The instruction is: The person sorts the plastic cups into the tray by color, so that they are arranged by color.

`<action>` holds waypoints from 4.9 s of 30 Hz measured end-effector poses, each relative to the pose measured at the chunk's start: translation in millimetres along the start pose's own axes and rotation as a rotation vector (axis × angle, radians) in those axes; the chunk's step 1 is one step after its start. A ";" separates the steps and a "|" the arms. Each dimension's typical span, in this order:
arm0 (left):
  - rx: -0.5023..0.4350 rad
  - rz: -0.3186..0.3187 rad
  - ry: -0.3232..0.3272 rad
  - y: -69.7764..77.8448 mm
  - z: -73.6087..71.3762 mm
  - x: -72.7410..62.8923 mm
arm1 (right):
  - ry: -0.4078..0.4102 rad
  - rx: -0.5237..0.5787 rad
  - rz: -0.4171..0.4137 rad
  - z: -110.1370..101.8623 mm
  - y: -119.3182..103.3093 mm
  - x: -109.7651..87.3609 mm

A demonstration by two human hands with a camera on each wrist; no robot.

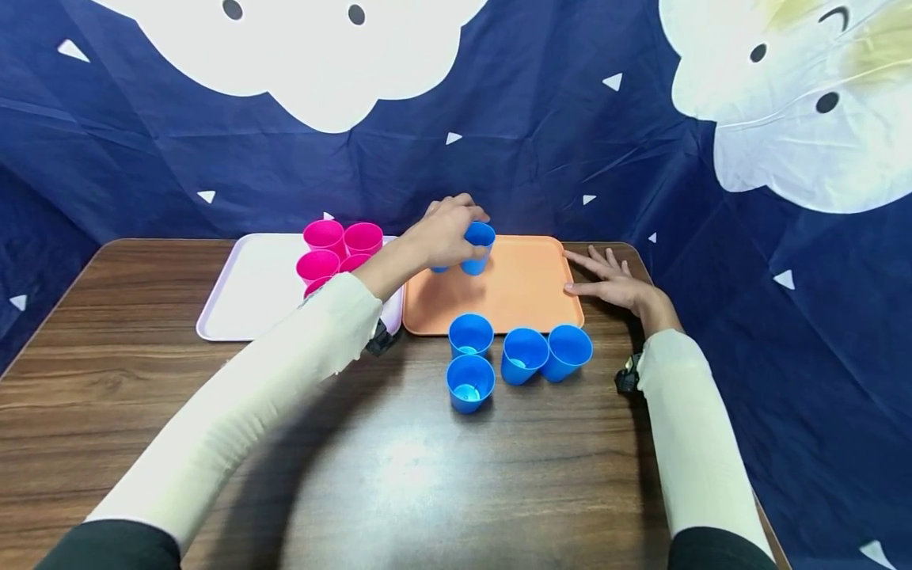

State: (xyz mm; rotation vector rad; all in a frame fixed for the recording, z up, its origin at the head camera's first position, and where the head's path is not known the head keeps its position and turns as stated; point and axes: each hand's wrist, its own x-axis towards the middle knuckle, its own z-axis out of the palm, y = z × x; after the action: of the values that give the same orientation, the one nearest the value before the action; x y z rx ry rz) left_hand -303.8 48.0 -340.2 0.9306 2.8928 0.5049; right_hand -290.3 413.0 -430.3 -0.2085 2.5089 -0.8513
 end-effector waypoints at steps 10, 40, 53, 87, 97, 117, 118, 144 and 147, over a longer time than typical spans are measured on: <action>-0.111 0.098 -0.005 22.5 -7.5 -20.8 | -0.014 0.018 0.011 1.3 -3.7 -2.5; -0.417 0.238 -0.309 23.6 0.4 -73.5 | -0.001 -0.003 0.005 1.4 2.3 0.8; -0.518 0.242 -0.424 7.2 12.5 -84.4 | 0.004 -0.006 0.005 1.2 4.7 2.9; -0.609 0.252 -0.502 -5.2 28.9 -84.9 | 0.010 0.008 0.005 2.7 1.5 1.2; -0.637 0.234 -0.457 -5.4 18.4 -83.6 | 0.005 0.012 -0.002 2.1 -4.2 -1.1; -0.661 -0.179 0.078 5.1 44.9 -71.0 | 0.012 -0.004 -0.003 1.6 7.7 5.7; -0.654 -0.202 0.097 5.7 47.6 -70.3 | 0.012 -0.005 -0.004 1.6 7.4 5.7; -0.577 -0.408 0.068 -30.6 119.8 -18.1 | 0.005 -0.011 0.003 0.3 7.8 6.2; -0.570 -0.412 0.084 -33.0 123.0 -15.1 | 0.005 -0.011 -0.004 1.0 6.1 5.1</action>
State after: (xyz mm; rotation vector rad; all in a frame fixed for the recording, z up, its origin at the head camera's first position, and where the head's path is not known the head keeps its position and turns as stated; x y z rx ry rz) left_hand -290.6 49.5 -467.7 0.2319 2.6396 1.2417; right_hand -294.2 415.9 -436.6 -0.2152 2.5188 -0.8404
